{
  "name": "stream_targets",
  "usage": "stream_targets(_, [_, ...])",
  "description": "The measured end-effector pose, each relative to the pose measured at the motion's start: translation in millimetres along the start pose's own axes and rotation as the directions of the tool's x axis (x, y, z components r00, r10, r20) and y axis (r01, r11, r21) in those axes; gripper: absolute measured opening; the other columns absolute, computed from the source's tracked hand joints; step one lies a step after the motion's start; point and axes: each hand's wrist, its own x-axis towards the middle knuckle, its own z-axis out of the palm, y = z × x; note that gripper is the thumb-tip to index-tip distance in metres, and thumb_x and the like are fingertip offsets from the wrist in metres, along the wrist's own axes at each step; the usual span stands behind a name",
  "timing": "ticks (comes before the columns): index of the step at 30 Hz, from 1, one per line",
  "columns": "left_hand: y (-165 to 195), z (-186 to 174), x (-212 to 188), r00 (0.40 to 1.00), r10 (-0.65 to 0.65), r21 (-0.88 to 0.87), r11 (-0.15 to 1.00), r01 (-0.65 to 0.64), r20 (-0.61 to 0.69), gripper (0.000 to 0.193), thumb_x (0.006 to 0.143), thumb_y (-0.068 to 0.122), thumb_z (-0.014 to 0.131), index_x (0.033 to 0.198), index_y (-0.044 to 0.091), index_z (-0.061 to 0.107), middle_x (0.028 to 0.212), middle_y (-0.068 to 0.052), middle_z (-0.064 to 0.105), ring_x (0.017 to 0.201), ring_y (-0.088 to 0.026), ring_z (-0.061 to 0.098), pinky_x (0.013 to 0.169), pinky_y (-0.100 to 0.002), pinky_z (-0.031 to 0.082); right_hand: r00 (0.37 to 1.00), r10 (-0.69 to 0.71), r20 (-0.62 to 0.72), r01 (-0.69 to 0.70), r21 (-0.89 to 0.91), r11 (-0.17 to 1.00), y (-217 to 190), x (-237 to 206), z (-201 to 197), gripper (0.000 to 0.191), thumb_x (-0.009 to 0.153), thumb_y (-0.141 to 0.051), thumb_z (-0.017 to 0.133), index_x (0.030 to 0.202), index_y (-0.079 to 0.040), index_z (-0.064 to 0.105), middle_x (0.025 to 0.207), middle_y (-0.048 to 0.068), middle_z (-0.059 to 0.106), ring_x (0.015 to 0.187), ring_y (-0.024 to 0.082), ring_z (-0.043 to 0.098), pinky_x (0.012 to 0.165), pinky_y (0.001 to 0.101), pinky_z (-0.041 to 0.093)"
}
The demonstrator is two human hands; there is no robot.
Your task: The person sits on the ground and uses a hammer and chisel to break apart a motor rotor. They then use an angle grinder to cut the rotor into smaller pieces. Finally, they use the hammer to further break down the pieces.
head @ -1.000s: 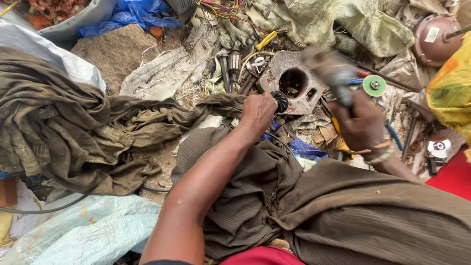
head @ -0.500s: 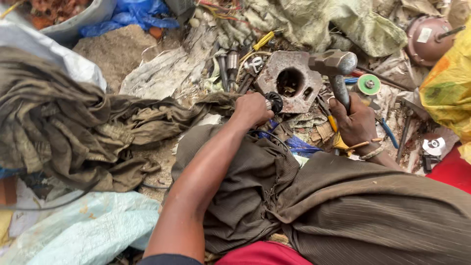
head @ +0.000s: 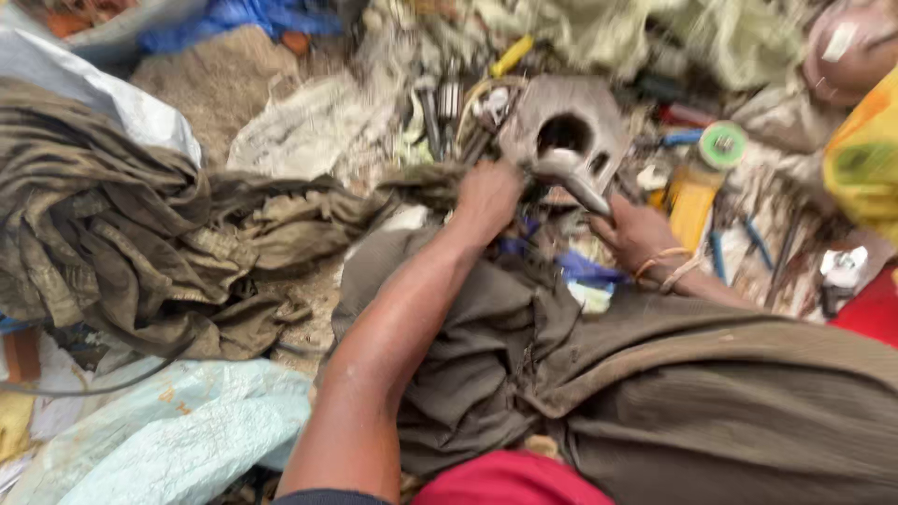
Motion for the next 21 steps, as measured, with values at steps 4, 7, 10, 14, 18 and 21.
stream_targets(4, [0.2,-0.2,0.8,0.983,0.113,0.214,0.974,-0.081,-0.142,0.006,0.080,0.011,0.068,0.075,0.007,0.069,0.074,-0.009,0.070,0.063,-0.022,0.072,0.045,-0.036,0.056,0.950,0.299,-0.091,-0.269,0.248,0.931,18.4,0.1,-18.0,0.041,0.107,-0.041,0.060,0.096,-0.002,0.056,0.072,0.015,0.065,0.059,0.029,0.062,0.053,0.0452,0.052])
stream_targets(7, [4.0,3.4,4.5,0.997,0.004,0.281,0.960,0.016,-0.072,0.011,0.088,0.014,0.067,0.084,0.003,0.069,0.063,-0.006,0.069,0.056,-0.016,0.072,0.038,-0.032,0.054,0.874,0.054,-0.483,0.074,0.242,0.967,32.3,-16.1,-30.8,0.038,0.113,-0.039,0.059,0.105,-0.002,0.058,0.078,0.015,0.065,0.065,0.026,0.064,0.057,0.0432,0.052])
stream_targets(10, [3.9,8.4,5.0,0.996,-0.001,0.234,0.972,0.021,-0.086,0.002,0.083,0.009,0.067,0.082,0.008,0.068,0.066,-0.004,0.069,0.061,-0.019,0.071,0.040,-0.035,0.053,0.858,-0.054,-0.510,0.213,0.259,0.942,31.1,-23.2,-10.3,0.036,0.118,-0.037,0.053,0.111,-0.003,0.060,0.081,0.017,0.066,0.070,0.028,0.067,0.061,0.0437,0.054])
stream_targets(14, [1.7,0.2,5.4,0.999,0.019,0.180,0.984,-0.010,-0.050,0.004,0.088,0.008,0.067,0.084,0.006,0.068,0.067,-0.008,0.068,0.060,-0.020,0.070,0.044,-0.037,0.054,0.993,0.046,-0.112,-0.024,0.193,0.981,28.7,-1.7,19.3,0.039,0.105,-0.042,0.056,0.107,-0.002,0.059,0.077,0.025,0.065,0.068,0.041,0.064,0.061,0.0529,0.052])
stream_targets(18, [7.6,-26.4,0.1,1.000,-0.013,0.078,0.997,0.013,-0.003,0.022,0.083,0.020,0.073,0.089,0.000,0.065,0.072,-0.014,0.067,0.064,-0.026,0.069,0.050,-0.041,0.053,0.956,0.154,-0.249,-0.127,0.121,0.985,30.1,-4.4,7.0,0.047,0.102,-0.050,0.064,0.100,-0.003,0.064,0.083,0.028,0.067,0.076,0.048,0.064,0.064,0.0573,0.049])
stream_targets(21, [12.2,-42.0,-4.1,0.997,0.016,0.010,1.000,-0.016,-0.070,0.068,0.078,0.029,0.077,0.116,-0.021,0.053,0.072,-0.019,0.066,0.058,-0.028,0.068,0.044,-0.039,0.055,0.955,0.185,-0.230,-0.111,0.302,0.947,21.4,-18.5,-18.6,0.048,0.102,-0.051,0.060,0.105,-0.003,0.062,0.077,0.023,0.065,0.067,0.040,0.065,0.062,0.0519,0.050])
